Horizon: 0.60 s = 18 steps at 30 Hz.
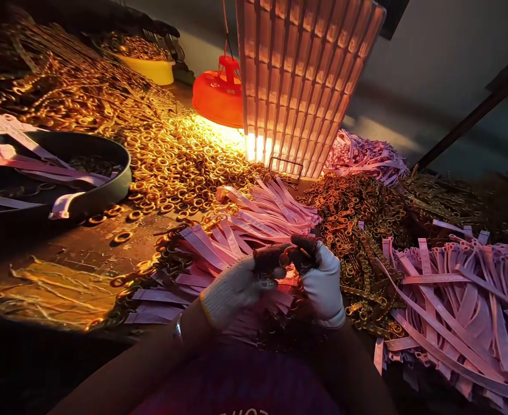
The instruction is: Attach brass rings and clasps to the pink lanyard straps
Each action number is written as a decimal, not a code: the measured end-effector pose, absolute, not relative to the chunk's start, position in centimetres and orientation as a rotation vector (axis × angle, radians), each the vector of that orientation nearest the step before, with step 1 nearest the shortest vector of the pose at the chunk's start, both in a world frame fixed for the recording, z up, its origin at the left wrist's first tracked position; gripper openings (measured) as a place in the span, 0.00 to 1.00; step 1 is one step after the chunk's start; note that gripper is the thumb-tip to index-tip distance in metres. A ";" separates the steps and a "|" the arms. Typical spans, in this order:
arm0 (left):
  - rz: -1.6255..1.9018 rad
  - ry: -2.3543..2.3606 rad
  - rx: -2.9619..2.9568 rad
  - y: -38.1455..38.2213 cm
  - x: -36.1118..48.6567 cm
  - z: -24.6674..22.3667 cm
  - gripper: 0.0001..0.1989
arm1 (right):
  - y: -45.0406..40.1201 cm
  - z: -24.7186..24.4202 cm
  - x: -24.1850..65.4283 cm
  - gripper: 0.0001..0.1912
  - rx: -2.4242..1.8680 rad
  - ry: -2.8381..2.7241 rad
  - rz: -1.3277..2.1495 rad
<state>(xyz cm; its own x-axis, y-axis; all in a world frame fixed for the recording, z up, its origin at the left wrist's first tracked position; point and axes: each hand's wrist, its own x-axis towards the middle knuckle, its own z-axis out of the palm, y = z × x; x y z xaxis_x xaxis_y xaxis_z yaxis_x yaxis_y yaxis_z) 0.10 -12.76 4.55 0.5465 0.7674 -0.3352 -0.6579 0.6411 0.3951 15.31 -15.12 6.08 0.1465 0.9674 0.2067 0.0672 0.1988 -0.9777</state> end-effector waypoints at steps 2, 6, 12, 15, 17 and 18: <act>0.861 0.518 0.314 -13.0 -0.1 4.7 0.10 | -15.1 5.8 15.4 0.14 -1.179 -1.232 0.894; 0.838 0.585 0.498 -13.0 -0.2 4.9 0.12 | -15.3 5.6 15.3 0.14 -1.191 -1.227 0.881; 0.822 0.630 0.731 -13.5 -1.0 5.9 0.10 | -15.5 5.5 15.6 0.15 -1.148 -1.263 0.945; 0.832 0.576 0.716 -13.6 -0.7 5.7 0.06 | -15.8 5.5 15.4 0.15 -1.144 -1.474 0.696; 0.875 0.562 0.658 -13.4 -0.2 5.3 0.04 | -16.6 6.0 15.0 0.18 -1.090 -1.691 0.522; 0.925 0.593 0.637 -13.1 0.0 5.1 0.05 | -17.4 6.4 14.7 0.19 -1.047 -1.795 0.506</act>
<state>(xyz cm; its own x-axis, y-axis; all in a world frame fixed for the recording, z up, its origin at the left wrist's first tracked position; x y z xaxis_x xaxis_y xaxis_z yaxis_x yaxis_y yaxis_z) -0.03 -13.12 5.05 0.4732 0.8605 -0.1885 -0.5310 0.4494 0.7184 14.72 -17.35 6.44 -0.1692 0.8312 0.5295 0.4321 0.5455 -0.7181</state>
